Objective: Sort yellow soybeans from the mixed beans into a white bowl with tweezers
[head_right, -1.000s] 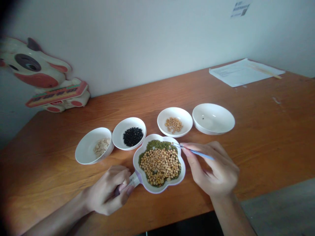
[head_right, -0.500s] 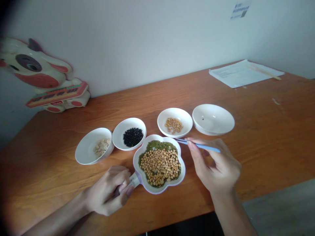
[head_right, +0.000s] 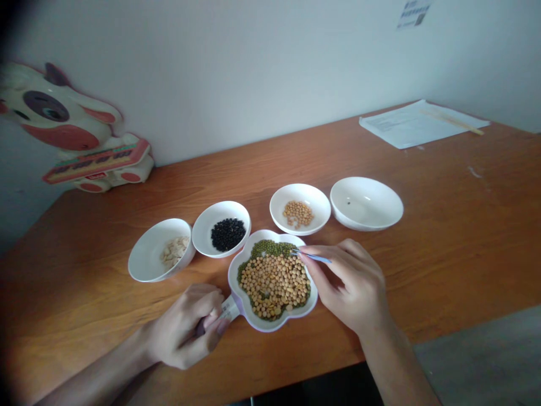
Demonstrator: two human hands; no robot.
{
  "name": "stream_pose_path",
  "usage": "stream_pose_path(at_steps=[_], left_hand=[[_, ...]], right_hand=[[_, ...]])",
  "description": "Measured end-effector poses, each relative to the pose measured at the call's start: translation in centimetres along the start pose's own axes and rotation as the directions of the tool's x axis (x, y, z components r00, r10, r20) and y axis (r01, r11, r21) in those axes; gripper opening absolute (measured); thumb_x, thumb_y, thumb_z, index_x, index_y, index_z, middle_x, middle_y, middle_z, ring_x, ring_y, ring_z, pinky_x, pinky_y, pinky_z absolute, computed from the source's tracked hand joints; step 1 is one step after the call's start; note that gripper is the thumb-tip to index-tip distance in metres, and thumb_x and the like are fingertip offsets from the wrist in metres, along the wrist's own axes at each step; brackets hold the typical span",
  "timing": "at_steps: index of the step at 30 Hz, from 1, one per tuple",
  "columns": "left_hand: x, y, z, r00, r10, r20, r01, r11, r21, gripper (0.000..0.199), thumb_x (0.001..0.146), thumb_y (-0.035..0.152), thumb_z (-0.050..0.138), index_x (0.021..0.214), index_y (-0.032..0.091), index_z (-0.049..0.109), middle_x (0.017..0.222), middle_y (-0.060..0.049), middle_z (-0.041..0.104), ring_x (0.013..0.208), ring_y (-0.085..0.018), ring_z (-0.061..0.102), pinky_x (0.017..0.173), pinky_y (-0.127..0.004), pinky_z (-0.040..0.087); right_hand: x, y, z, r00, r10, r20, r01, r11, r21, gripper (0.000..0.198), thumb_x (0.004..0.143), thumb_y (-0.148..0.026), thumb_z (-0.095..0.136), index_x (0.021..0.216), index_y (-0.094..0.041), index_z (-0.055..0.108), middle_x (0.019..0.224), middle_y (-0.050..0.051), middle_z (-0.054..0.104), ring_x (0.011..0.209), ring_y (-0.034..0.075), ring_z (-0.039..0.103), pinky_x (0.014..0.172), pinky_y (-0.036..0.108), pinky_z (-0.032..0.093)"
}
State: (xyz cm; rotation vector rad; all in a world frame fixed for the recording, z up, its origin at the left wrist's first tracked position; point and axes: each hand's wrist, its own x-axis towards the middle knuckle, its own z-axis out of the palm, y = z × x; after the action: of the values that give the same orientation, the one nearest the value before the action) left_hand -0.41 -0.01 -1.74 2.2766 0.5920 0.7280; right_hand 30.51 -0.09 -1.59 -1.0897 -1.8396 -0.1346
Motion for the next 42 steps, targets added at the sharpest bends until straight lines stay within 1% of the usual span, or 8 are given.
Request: stream_pose_path(at_steps=[13,19,22,26,31,35,39,42], left_hand=[[0.02,-0.01,-0.01,1.0,-0.002,0.001,0.002,1.0,-0.015,0.029,0.089,0.007,0.055,0.082,0.025,0.033,0.061,0.007,0.047,0.052,-0.011,0.037,0.051,-0.028,0.028],[-0.06,-0.15,0.01,1.0,0.009,0.001,-0.009,1.0,-0.007,0.029,0.089,0.007,0.056,0.082,0.025,0.033,0.061,0.007,0.045,0.052,-0.011,0.037,0.052,-0.028,0.028],[-0.07,-0.12,-0.03,1.0,0.002,0.004,-0.002,1.0,-0.013,0.03,0.089,0.007,0.055,0.083,0.025,0.032,0.061,0.007,0.046,0.052,-0.011,0.037,0.052,-0.028,0.028],[-0.06,-0.09,-0.03,1.0,0.006,0.005,-0.006,1.0,-0.007,0.029,0.089,0.007,0.055,0.083,0.025,0.033,0.061,0.007,0.046,0.052,-0.011,0.037,0.052,-0.028,0.029],[0.1,-0.01,-0.01,1.0,0.007,-0.006,-0.007,1.0,0.003,0.028,0.089,0.008,0.055,0.081,0.025,0.034,0.06,0.007,0.046,0.05,-0.011,0.037,0.051,-0.028,0.028],[0.15,0.02,-0.04,1.0,0.024,-0.012,-0.024,1.0,0.0,0.029,0.089,0.007,0.055,0.081,0.025,0.034,0.059,0.007,0.047,0.05,-0.011,0.038,0.051,-0.029,0.028],[-0.01,-0.01,-0.06,1.0,-0.005,0.001,0.005,1.0,-0.009,0.029,0.089,0.008,0.056,0.081,0.025,0.034,0.059,0.007,0.047,0.051,-0.011,0.039,0.052,-0.029,0.029],[-0.06,-0.01,-0.06,1.0,-0.013,0.005,0.014,1.0,-0.022,0.029,0.09,0.008,0.055,0.081,0.025,0.034,0.06,0.006,0.046,0.051,-0.011,0.038,0.052,-0.029,0.028]], right_hand=[[-0.1,0.18,0.16,1.0,-0.011,0.015,0.011,1.0,-0.004,0.036,0.085,-0.005,0.079,0.114,-0.026,0.074,0.097,0.0,0.084,0.071,0.017,0.071,0.068,0.034,0.059],[-0.24,-0.13,-0.15,0.999,0.033,-0.01,-0.033,0.999,-0.004,0.04,0.085,-0.005,0.079,0.116,-0.03,0.077,0.095,-0.002,0.084,0.067,0.017,0.07,0.065,0.035,0.058],[-0.48,-0.2,-0.39,0.995,0.047,-0.093,-0.05,0.998,-0.024,0.048,0.082,-0.002,0.08,0.12,-0.032,0.076,0.098,-0.002,0.084,0.07,0.019,0.072,0.065,0.036,0.057],[-0.41,-0.01,-0.38,0.967,0.073,-0.242,-0.106,0.986,-0.126,0.061,0.082,-0.002,0.08,0.131,-0.037,0.073,0.104,-0.002,0.084,0.073,0.021,0.074,0.065,0.037,0.056],[-0.29,0.33,-0.16,0.943,0.154,-0.293,-0.2,0.971,-0.133,0.054,0.087,-0.007,0.079,0.131,-0.038,0.074,0.108,-0.001,0.083,0.079,0.022,0.075,0.07,0.036,0.059],[-0.82,0.21,-0.37,0.962,0.133,-0.24,-0.158,0.983,-0.089,0.051,0.084,-0.005,0.08,0.126,-0.035,0.076,0.1,-0.001,0.084,0.069,0.02,0.071,0.063,0.037,0.056],[-0.95,-0.16,-0.39,0.992,0.067,-0.107,-0.06,0.996,0.069,0.043,0.081,-0.002,0.08,0.114,-0.029,0.078,0.098,0.001,0.083,0.073,0.022,0.074,0.063,0.038,0.056],[-0.73,-0.3,-0.22,0.998,0.058,-0.036,-0.052,0.99,0.135,0.043,0.08,-0.001,0.081,0.113,-0.029,0.077,0.098,0.0,0.083,0.073,0.02,0.074,0.064,0.037,0.057]])
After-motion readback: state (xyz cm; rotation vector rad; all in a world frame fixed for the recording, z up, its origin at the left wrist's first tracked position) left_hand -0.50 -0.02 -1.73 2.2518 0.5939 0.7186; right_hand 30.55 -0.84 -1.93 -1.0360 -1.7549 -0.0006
